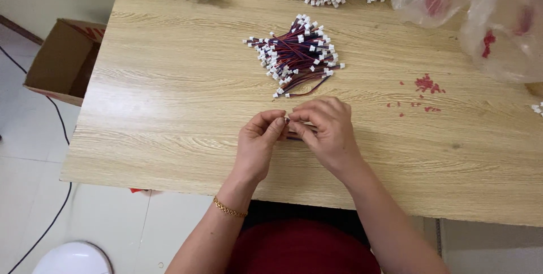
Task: Attaching and inspecting small white plastic connectors on the ends of individual wires from a bundle.
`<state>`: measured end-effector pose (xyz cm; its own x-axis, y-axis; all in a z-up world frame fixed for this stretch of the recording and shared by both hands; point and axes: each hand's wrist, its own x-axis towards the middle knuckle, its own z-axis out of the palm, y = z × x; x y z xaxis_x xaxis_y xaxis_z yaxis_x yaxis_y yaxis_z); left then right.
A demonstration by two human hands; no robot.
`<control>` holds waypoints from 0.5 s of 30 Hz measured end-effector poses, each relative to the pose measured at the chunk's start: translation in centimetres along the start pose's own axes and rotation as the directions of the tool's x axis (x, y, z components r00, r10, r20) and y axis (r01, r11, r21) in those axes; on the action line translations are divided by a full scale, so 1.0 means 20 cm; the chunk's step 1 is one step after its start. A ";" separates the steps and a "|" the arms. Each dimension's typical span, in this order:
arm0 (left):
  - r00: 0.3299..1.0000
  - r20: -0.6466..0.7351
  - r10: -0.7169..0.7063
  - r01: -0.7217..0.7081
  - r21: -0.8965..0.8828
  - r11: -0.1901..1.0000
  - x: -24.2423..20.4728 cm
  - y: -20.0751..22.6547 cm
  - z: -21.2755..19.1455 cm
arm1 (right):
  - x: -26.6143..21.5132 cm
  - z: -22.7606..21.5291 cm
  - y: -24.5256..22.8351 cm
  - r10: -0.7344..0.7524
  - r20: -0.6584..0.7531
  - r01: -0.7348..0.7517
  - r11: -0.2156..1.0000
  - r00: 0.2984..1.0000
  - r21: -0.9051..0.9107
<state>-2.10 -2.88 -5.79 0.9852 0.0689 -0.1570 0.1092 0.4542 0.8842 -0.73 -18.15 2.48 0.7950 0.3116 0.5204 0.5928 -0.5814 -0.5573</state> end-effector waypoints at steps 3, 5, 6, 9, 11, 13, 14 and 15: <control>1.000 0.001 -0.009 0.009 -0.070 0.998 -0.02 0.05 0.02 | -0.04 0.04 0.04 0.065 0.031 -0.065 0.998 0.997 0.014; 1.000 0.010 -0.017 0.018 -0.090 0.996 -0.02 0.03 0.01 | -0.03 0.03 0.01 0.098 0.048 -0.102 0.991 0.994 0.088; 0.999 0.019 -0.025 0.027 -0.109 0.994 -0.02 0.02 0.01 | -0.03 0.02 -0.01 0.130 0.066 -0.140 0.977 0.989 0.161; 0.999 0.041 -0.031 0.035 -0.112 0.993 -0.01 0.00 -0.01 | -0.04 0.04 -0.02 0.262 0.098 -0.279 0.907 0.960 0.314; 0.997 0.061 -0.036 0.042 -0.107 0.993 -0.01 0.00 -0.02 | -0.04 0.04 -0.01 0.278 0.115 -0.301 0.888 0.954 0.347; 0.996 0.081 -0.037 0.045 -0.101 0.994 0.00 -0.01 -0.02 | -0.05 0.06 0.02 0.291 0.131 -0.319 0.869 0.948 0.379; 0.994 0.099 -0.037 0.047 -0.096 0.994 0.00 -0.01 -0.03 | -0.07 0.07 0.03 0.367 0.150 -0.395 0.819 0.918 0.416; 0.993 0.116 -0.037 0.048 -0.090 0.995 0.00 -0.01 -0.04 | -0.09 0.08 0.04 0.439 0.173 -0.467 0.761 0.882 0.450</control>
<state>-2.18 -2.36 -6.32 0.9891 -0.0517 -0.1379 0.1440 0.5353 0.8323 -1.38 -17.92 0.04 0.9834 0.1496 0.1027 0.1381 -0.2494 -0.9585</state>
